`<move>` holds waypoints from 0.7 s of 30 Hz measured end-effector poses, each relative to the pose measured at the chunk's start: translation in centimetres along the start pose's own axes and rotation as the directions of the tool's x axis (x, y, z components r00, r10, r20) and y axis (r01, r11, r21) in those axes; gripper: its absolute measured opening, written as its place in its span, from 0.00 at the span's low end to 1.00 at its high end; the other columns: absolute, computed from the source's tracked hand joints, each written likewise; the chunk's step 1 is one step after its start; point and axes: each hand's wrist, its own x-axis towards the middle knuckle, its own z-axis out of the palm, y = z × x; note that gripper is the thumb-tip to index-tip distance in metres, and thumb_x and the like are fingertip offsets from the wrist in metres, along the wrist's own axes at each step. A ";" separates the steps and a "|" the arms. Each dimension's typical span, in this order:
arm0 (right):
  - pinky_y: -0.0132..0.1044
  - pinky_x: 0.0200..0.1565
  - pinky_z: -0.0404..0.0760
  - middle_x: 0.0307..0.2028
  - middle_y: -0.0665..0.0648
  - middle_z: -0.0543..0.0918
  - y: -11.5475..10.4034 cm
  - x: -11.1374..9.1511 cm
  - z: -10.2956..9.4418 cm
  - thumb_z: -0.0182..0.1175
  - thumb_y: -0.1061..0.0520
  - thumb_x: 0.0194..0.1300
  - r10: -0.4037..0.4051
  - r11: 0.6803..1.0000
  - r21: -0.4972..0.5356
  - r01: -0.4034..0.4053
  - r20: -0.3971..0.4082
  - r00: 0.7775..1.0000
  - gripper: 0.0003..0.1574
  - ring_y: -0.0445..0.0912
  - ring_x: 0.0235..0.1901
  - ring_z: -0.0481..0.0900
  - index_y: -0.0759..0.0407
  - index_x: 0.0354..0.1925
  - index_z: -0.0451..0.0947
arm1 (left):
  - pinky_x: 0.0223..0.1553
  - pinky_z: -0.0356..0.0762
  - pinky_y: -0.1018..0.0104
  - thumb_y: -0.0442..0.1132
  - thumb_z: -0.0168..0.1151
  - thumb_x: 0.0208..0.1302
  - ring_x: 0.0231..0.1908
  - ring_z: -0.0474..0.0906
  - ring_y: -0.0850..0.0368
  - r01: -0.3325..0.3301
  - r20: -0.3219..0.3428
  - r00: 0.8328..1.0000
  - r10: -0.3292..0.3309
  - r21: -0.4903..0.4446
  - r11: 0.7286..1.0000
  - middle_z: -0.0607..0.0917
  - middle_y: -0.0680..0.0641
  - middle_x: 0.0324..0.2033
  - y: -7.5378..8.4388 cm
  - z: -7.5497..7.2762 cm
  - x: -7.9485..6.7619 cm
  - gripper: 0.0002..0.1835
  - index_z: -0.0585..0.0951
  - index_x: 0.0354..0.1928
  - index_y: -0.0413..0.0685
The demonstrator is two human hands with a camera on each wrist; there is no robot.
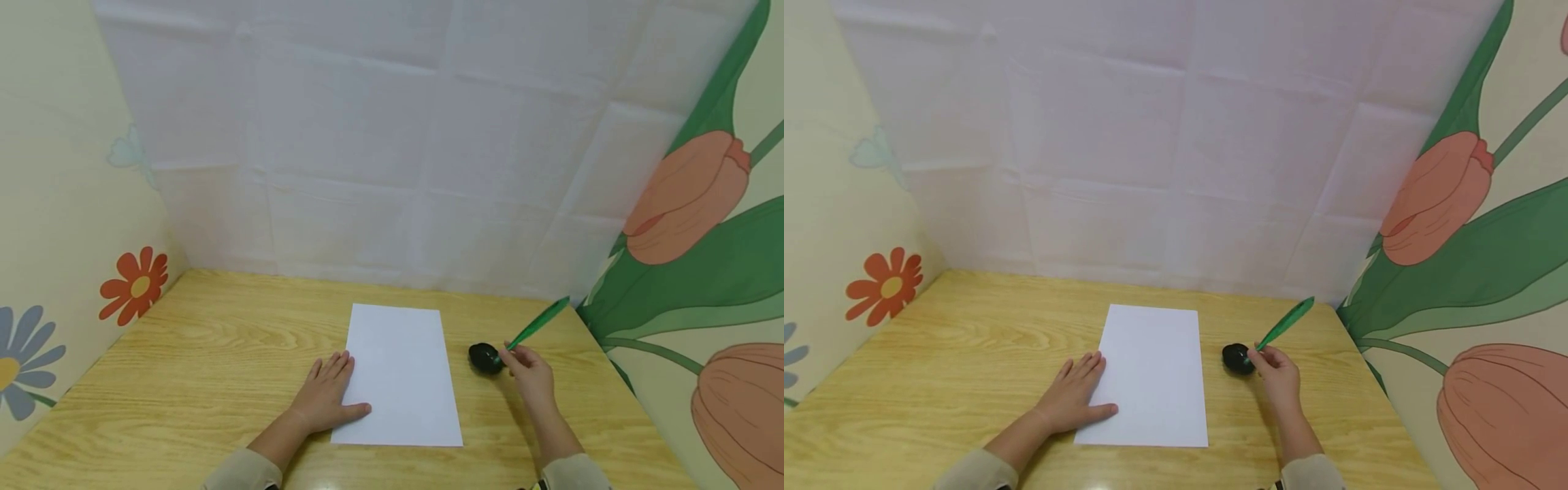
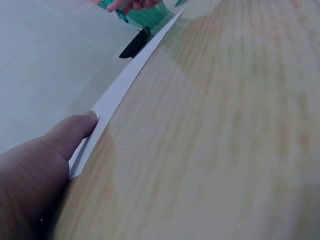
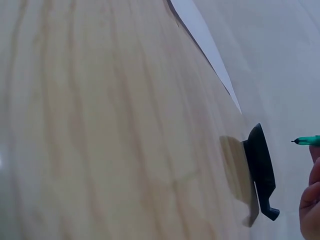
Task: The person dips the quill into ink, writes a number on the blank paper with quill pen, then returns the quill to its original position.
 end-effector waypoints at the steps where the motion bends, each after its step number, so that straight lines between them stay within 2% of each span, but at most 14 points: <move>1: 0.29 0.39 0.76 0.37 0.38 0.84 0.0 0.0 0.0 0.66 0.46 0.64 -0.001 1.000 -0.006 0.001 0.002 1.000 0.30 0.35 0.34 0.77 0.62 0.57 0.78 | 0.75 0.39 0.38 0.71 0.60 0.56 0.76 0.48 0.40 -0.001 -0.001 1.000 0.001 0.001 1.000 0.57 0.37 0.75 0.0 0.0 0.0 0.56 0.59 0.73 0.35; 5: 0.29 0.38 0.77 0.36 0.40 0.84 -0.2 -0.1 -0.1 0.66 0.49 0.64 -0.009 1.000 -0.013 0.009 0.013 1.000 0.27 0.33 0.32 0.76 0.65 0.55 0.78 | 0.75 0.39 0.38 0.71 0.60 0.56 0.76 0.48 0.41 -0.003 -0.002 1.000 0.003 0.002 1.000 0.57 0.37 0.75 0.0 0.0 0.0 0.56 0.59 0.73 0.35; 9: 0.29 0.37 0.77 0.32 0.39 0.83 -0.2 0.0 -0.1 0.66 0.51 0.64 -0.020 1.000 -0.016 0.020 0.012 1.000 0.26 0.32 0.31 0.76 0.66 0.54 0.79 | 0.75 0.39 0.38 0.71 0.60 0.56 0.76 0.48 0.40 -0.003 0.001 1.000 0.003 0.000 1.000 0.57 0.37 0.75 0.0 -0.1 0.0 0.55 0.59 0.73 0.35; 15: 0.29 0.39 0.78 0.35 0.39 0.85 -0.2 0.2 0.0 0.67 0.50 0.63 -0.016 1.000 0.008 0.015 0.034 0.999 0.27 0.29 0.32 0.77 0.66 0.54 0.78 | 0.75 0.39 0.38 0.70 0.60 0.56 0.76 0.48 0.40 -0.001 0.003 1.000 0.001 0.003 1.000 0.57 0.37 0.75 0.1 -0.2 0.0 0.55 0.59 0.73 0.36; 21: 0.29 0.36 0.78 0.32 0.35 0.83 0.0 0.4 0.3 0.66 0.53 0.64 -0.024 0.999 0.037 0.023 0.040 0.999 0.25 0.29 0.31 0.78 0.67 0.53 0.78 | 0.75 0.39 0.38 0.70 0.61 0.56 0.76 0.48 0.41 0.003 0.003 1.000 -0.003 -0.007 1.000 0.57 0.37 0.75 0.0 -0.2 0.0 0.55 0.59 0.73 0.36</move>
